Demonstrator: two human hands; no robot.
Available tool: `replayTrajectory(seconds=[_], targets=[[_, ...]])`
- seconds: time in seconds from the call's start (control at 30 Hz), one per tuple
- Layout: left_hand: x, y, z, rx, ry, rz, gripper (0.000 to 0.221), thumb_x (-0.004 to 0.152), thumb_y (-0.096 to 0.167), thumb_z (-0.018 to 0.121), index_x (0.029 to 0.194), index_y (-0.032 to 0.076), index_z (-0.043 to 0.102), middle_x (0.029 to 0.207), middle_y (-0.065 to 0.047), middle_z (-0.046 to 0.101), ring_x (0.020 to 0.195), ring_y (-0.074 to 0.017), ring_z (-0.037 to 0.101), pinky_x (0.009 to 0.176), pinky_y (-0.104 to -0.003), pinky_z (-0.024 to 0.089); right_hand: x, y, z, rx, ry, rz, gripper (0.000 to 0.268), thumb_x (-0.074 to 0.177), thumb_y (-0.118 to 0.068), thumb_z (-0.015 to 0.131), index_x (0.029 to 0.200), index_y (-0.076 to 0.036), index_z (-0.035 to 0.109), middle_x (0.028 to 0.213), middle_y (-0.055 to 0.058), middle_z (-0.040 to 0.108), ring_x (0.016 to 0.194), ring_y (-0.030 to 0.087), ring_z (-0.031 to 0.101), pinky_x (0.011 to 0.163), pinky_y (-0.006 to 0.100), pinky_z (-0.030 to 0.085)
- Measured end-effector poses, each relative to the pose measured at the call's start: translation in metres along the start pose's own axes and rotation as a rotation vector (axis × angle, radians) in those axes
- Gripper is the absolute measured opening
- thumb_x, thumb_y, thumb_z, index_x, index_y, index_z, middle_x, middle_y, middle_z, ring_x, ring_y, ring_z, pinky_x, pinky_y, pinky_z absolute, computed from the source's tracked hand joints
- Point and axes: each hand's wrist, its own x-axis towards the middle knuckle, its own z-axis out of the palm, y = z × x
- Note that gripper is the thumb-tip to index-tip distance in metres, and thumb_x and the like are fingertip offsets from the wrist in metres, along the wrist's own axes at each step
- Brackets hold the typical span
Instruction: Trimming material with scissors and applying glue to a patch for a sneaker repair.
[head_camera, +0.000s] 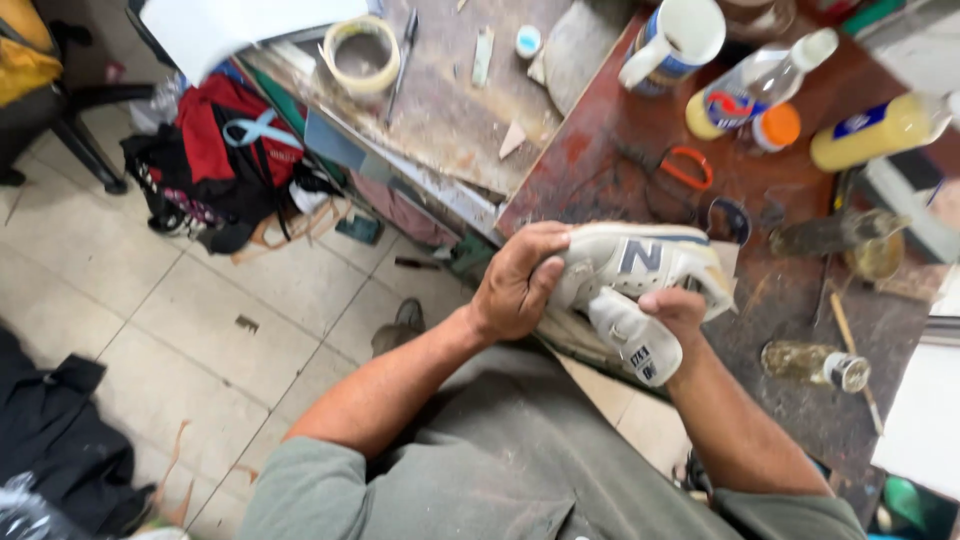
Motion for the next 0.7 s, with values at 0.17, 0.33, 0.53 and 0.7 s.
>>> replayTrajectory(seconds=[0.17,0.33,0.53,0.7], targets=[[-0.006,-0.008,0.003,0.025,-0.002,-0.034,0.033,0.104,0.025,0.057,0.125,0.002,0.067,0.122,-0.022,0.068,0.112,-0.0411,0.070,0.092,-0.048,0.057,0.031,0.019,-0.113,-0.032,0.026,-0.003,0.072,0.060,-0.007,0.053,0.128,0.014,0.060,0.102,0.042,0.068,0.090,0.059,0.069,0.096,0.079,0.042],[-0.008,-0.012,0.004,0.025,0.016,-0.050,0.031,0.104,0.025,0.058,0.124,0.002,0.067,0.122,-0.021,0.068,0.111,-0.0425,0.070,0.090,-0.048,0.057,0.029,0.029,-0.112,-0.063,-0.045,-0.068,0.071,0.056,-0.008,0.058,0.126,0.006,0.065,0.100,0.032,0.073,0.088,0.053,0.073,0.088,0.071,0.051],[-0.001,-0.006,0.003,0.017,0.042,-0.087,0.029,0.104,0.022,0.058,0.124,0.004,0.068,0.121,-0.020,0.070,0.111,-0.0403,0.071,0.092,-0.046,0.057,0.016,0.019,-0.040,-0.133,0.217,-0.098,0.029,0.067,-0.011,0.061,0.093,-0.002,0.070,0.080,0.016,0.072,0.074,0.033,0.073,0.084,0.050,0.053],[-0.002,0.001,-0.003,-0.039,0.028,-0.219,0.025,0.104,0.014,0.057,0.122,0.000,0.066,0.115,-0.030,0.068,0.110,-0.0492,0.067,0.093,-0.055,0.055,-0.009,0.019,0.021,-0.346,0.581,-0.164,0.031,0.068,-0.025,0.080,0.093,-0.007,0.077,0.082,0.007,0.072,0.075,0.021,0.071,0.082,0.036,0.055]])
